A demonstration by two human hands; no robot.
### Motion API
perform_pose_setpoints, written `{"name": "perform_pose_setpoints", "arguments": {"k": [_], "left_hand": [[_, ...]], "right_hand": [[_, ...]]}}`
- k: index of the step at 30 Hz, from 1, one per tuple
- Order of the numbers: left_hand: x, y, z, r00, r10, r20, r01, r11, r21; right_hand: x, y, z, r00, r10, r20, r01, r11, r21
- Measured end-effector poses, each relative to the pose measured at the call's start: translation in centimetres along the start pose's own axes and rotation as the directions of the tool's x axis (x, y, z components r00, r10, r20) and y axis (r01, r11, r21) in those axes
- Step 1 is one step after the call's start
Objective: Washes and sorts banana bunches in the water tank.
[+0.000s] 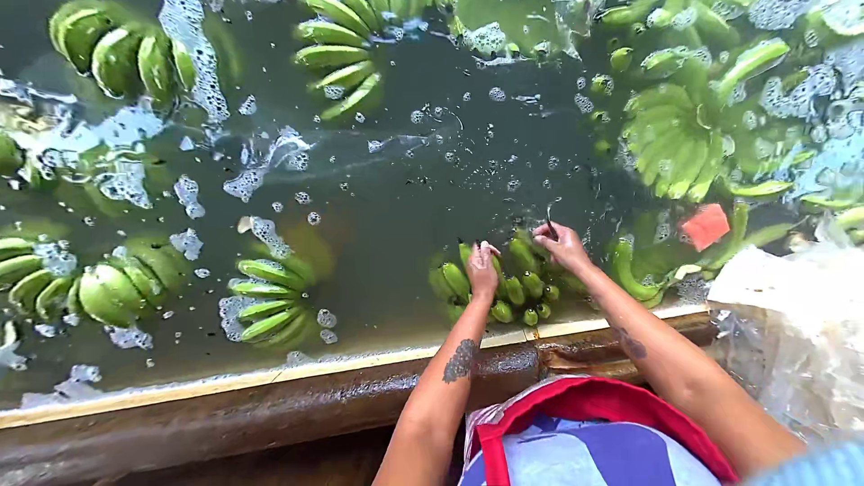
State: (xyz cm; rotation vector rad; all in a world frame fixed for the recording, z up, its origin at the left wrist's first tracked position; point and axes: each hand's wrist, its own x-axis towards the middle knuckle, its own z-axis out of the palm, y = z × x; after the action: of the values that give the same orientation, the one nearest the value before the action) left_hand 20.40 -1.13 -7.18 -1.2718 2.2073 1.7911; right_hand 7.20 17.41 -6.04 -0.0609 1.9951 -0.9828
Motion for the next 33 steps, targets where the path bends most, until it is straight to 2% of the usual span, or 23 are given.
{"name": "perform_pose_setpoints", "arguments": {"k": [1,2,3,4,5,8,11,12,14,16,17,18,19,20,21,22,23,24,25,27,28,30,33], "left_hand": [[0.1,0.8,-0.8,0.988,0.136,-0.073,-0.129,0.987,0.094],[0.6,1.5,-1.7,0.970,0.217,-0.112,-0.193,0.962,0.195],[1.1,2.1,-2.6,0.976,0.187,-0.110,-0.154,0.954,0.259],[1.9,2.2,-3.3,0.994,0.081,-0.077,-0.056,0.958,0.282],[3.0,1.3,-3.4,0.999,-0.027,-0.038,0.037,0.956,0.290],[5.7,-4.0,-3.2,0.986,-0.146,0.076,0.117,0.947,0.298],[6.4,-3.8,-3.0,0.955,-0.296,0.021,0.270,0.897,0.351],[6.6,-3.1,-2.5,0.935,-0.353,-0.046,0.349,0.886,0.305],[6.9,-1.9,-1.4,0.845,-0.515,-0.141,0.528,0.847,0.070],[7.1,-1.1,-1.2,0.751,-0.648,-0.128,0.626,0.760,-0.175],[7.4,-0.3,-1.5,0.735,-0.672,-0.086,0.627,0.723,-0.289],[7.4,0.5,-1.9,0.769,-0.638,-0.038,0.576,0.718,-0.391],[7.3,1.4,-2.7,0.848,-0.529,0.007,0.468,0.743,-0.478],[7.1,2.1,-4.1,0.934,-0.354,0.040,0.321,0.790,-0.523],[6.7,2.7,-5.9,0.982,-0.188,0.030,0.178,0.848,-0.500],[6.0,3.1,-7.8,0.997,-0.077,-0.030,0.057,0.908,-0.416],[5.0,2.7,-9.6,0.994,-0.008,-0.107,-0.022,0.963,-0.269],[3.8,1.4,-11.2,0.986,0.014,-0.163,-0.029,0.995,-0.092],[2.3,-0.1,-12.3,0.983,-0.036,-0.179,0.050,0.996,0.070],[-0.4,-2.1,-12.9,0.956,-0.273,-0.103,0.292,0.911,0.291],[-1.4,-2.8,-12.4,0.932,-0.359,-0.055,0.353,0.859,0.371],[-2.7,-3.9,-11.6,0.933,-0.358,0.032,0.297,0.817,0.494],[-3.1,-4.9,-11.6,0.947,-0.313,0.073,0.216,0.787,0.577]], "right_hand": [[-0.5,1.1,-0.8,0.997,0.007,0.078,0.002,0.993,-0.117],[-0.8,2.1,-1.2,0.989,0.024,0.144,0.009,0.974,-0.226],[-1.1,3.1,-1.1,0.981,0.039,0.189,0.021,0.952,-0.305],[-1.0,4.0,-0.6,0.976,0.042,0.213,0.036,0.936,-0.351],[-0.7,4.8,0.2,0.976,0.034,0.216,0.051,0.926,-0.375],[0.3,6.3,2.4,0.980,0.025,0.196,0.059,0.909,-0.414],[0.1,6.8,3.2,0.978,0.011,0.206,0.083,0.893,-0.443],[0.0,6.6,3.4,0.981,-0.001,0.193,0.091,0.885,-0.456],[-0.2,5.6,3.7,0.993,0.038,0.116,0.023,0.875,-0.484],[0.5,4.4,3.9,0.987,0.158,-0.008,-0.141,0.854,-0.501],[1.2,3.8,3.7,0.975,0.207,-0.087,-0.223,0.855,-0.469],[1.7,3.2,3.3,0.958,0.211,-0.193,-0.273,0.876,-0.397],[1.7,2.4,2.9,0.938,0.166,-0.303,-0.262,0.914,-0.310],[1.4,1.4,2.5,0.925,0.095,-0.368,-0.188,0.956,-0.224],[0.5,0.4,2.5,0.928,0.001,-0.372,-0.070,0.983,-0.171],[-0.9,-0.5,2.7,0.935,-0.119,-0.334,0.072,0.986,-0.148],[-2.2,-1.5,3.2,0.937,-0.226,-0.266,0.193,0.970,-0.144],[-3.6,-2.5,4.0,0.943,-0.283,-0.174,0.252,0.951,-0.179],[-4.6,-3.4,5.0,0.963,-0.262,-0.064,0.239,0.940,-0.242],[-5.1,-4.1,6.6,0.990,-0.044,0.135,0.090,0.928,-0.361],[-4.7,-3.6,7.3,0.982,0.063,0.175,0.010,0.921,-0.388],[-3.4,-2.0,8.1,0.953,0.231,0.199,-0.157,0.931,-0.328],[-2.0,1.0,8.0,0.917,0.362,0.168,-0.354,0.932,-0.081]]}}
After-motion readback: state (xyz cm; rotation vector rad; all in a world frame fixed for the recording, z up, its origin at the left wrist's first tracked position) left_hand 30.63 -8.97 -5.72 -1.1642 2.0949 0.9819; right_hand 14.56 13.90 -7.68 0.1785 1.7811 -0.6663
